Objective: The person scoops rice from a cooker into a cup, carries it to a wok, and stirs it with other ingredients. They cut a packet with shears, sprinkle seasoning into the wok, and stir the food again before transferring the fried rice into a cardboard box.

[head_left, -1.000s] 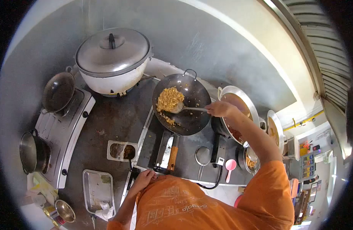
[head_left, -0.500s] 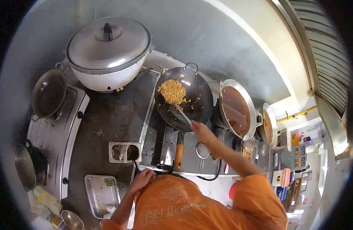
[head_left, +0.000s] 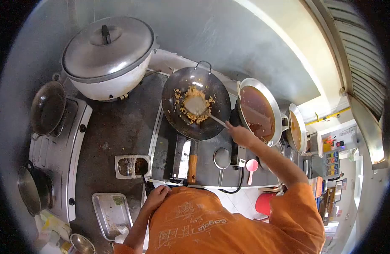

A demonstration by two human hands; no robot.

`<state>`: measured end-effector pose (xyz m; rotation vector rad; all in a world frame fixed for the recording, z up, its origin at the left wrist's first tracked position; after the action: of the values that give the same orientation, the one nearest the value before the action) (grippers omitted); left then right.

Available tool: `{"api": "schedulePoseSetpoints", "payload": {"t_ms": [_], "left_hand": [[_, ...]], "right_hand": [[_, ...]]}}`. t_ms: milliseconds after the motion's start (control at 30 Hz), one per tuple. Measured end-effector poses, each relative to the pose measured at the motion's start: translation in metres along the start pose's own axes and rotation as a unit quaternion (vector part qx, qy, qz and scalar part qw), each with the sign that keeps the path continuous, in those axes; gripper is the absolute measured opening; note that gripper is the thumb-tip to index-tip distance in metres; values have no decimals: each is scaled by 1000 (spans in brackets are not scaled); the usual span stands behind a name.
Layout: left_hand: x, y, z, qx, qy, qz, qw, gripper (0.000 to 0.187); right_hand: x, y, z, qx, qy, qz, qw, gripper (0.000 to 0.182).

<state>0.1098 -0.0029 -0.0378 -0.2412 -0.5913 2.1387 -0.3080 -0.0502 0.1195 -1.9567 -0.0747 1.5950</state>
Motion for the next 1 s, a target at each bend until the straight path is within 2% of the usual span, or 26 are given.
{"api": "schedulePoseSetpoints", "payload": {"t_ms": [33,167,233,267,300,367,400,433,467,500,533,600,633,700,733,767,833,867,933,1000], "left_hand": [[1,2,1,6,-7,4,1000,38],[11,10,0,4,19,6,1000,37],[14,7,7,-14,-18,2,1000,36],[15,5,8,-15,-19,4,1000,36],[14,5,9,-17,-5,11,1000,36],[18,12,5,-16,6,24,1000,35],[24,21,-6,-1,-23,26,999,35],[28,25,-11,13,-46,25,999,35],[30,24,-4,9,-36,23,999,35],[32,26,11,26,9,21,999,35],[34,27,22,44,51,20,998,36],[37,28,21,47,40,25,998,36],[36,31,20,52,22,34,998,36],[34,29,12,46,-7,56,997,37],[34,29,8,40,-35,71,996,37],[37,31,6,38,-35,73,996,37],[44,37,8,49,-25,65,996,37],[46,36,13,47,-23,69,996,37],[49,34,33,46,-19,56,997,36],[42,27,43,45,-14,80,996,35]], "right_hand": [[17,14,8,-81,-241,23,967,55],[-39,43,-19,-40,-159,46,985,56],[-71,40,-27,-116,-325,51,937,58],[-86,13,-41,-103,-315,22,943,57],[-76,6,-38,-107,-316,23,942,57],[-26,1,-6,-114,-333,-88,932,56],[36,52,50,-250,-372,-2,894,56],[26,61,45,-250,-368,2,895,56],[-5,74,29,-218,-290,56,930,53],[-40,76,16,-183,-207,109,955,50],[-75,58,0,-182,-200,112,956,50],[-137,10,-41,-251,-352,172,885,40],[-138,9,-34,-255,-353,174,883,40],[-121,14,2,-237,-433,106,863,30],[-83,47,41,-234,-465,-15,854,29],[-63,68,50,-237,-463,-16,854,29],[-58,83,32,-345,-287,130,884,26],[-75,100,34,-286,-129,71,947,25],[-131,90,-14,-253,-321,191,892,22],[-186,57,-45,-276,-467,155,826,22]]}}
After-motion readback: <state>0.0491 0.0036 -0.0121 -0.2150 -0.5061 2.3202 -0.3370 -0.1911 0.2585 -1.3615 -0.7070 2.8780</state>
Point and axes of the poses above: each hand's wrist, its own y-axis towards the middle knuckle, its own x-axis out of the palm, z = x × y, the point moved 7 cm from there along y, towards the middle knuckle, and after that the axes turned 3 degrees about x, right-handed, at the moved point
